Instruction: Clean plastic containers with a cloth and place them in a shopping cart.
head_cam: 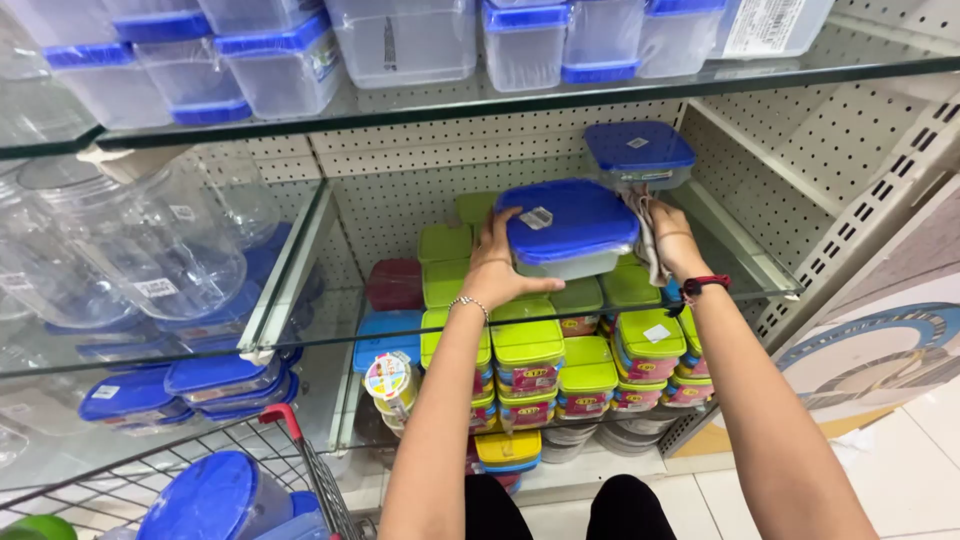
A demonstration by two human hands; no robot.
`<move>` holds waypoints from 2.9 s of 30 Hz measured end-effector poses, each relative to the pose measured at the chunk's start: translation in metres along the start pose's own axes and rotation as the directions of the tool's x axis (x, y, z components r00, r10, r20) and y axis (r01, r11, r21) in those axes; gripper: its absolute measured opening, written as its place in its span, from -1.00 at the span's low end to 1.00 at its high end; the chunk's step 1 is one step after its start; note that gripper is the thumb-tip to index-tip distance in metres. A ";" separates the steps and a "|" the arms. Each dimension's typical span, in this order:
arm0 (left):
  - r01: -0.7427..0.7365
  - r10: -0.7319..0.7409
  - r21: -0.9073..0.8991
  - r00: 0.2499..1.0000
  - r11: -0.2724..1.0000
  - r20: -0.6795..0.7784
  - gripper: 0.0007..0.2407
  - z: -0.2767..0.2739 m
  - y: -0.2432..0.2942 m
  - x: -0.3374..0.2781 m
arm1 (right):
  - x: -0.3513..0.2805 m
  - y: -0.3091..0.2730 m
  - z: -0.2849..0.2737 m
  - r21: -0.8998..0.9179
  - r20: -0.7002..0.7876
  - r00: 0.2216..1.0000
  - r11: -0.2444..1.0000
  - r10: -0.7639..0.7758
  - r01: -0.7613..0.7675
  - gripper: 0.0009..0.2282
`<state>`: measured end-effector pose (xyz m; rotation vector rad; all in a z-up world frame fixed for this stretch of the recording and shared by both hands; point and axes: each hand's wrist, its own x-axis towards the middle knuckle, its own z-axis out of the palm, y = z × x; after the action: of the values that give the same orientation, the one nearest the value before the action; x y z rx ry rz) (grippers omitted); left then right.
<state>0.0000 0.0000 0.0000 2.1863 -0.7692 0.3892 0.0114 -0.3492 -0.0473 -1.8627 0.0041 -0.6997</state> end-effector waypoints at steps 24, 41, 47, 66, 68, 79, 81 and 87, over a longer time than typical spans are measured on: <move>-0.083 -0.109 -0.389 0.888 0.917 -0.447 -0.38 0.008 -0.037 0.014 | -0.100 -0.242 0.122 -0.461 0.318 0.651 0.487 -0.689 0.742 -0.57; 0.205 -0.206 -0.035 0.927 0.978 -0.315 -0.25 -0.030 0.024 0.000 | -0.011 -0.127 0.129 -0.199 -0.267 0.730 0.777 -0.630 0.597 -0.56; 0.203 -0.425 -0.474 0.797 0.857 -0.428 -0.26 0.003 -0.031 0.016 | -0.054 -0.171 0.137 -0.567 0.217 0.743 0.538 -0.633 0.624 -0.52; 0.368 -0.537 -0.483 0.797 0.795 -0.276 -0.12 -0.012 -0.020 0.012 | 0.002 -0.078 0.106 -0.239 -0.269 0.962 0.971 -0.046 -0.020 -0.47; 0.371 -0.561 -0.530 0.788 0.763 -0.254 -0.15 -0.019 -0.013 0.011 | -0.007 -0.098 0.103 -0.226 -0.260 0.965 0.969 0.043 -0.104 -0.48; 0.039 -0.332 -0.494 0.786 0.868 -0.521 -0.04 0.013 -0.048 0.016 | -0.012 -0.103 0.119 -0.625 -0.060 0.996 0.776 0.065 -0.088 -0.47; 0.098 -0.273 -0.337 0.805 0.937 -0.526 0.00 -0.005 -0.001 0.010 | -0.007 -0.097 0.113 -0.433 -0.485 0.800 0.892 -0.354 0.133 -0.31; -0.292 0.329 0.167 0.903 0.942 -0.275 -0.39 0.005 0.056 0.042 | -0.030 -0.099 0.060 0.326 -0.333 0.848 0.794 -0.413 0.514 -0.40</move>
<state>-0.0033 -0.0496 0.0493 2.0467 -0.9436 0.9309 -0.0174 -0.2482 0.0092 -1.3660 -0.4306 -1.1786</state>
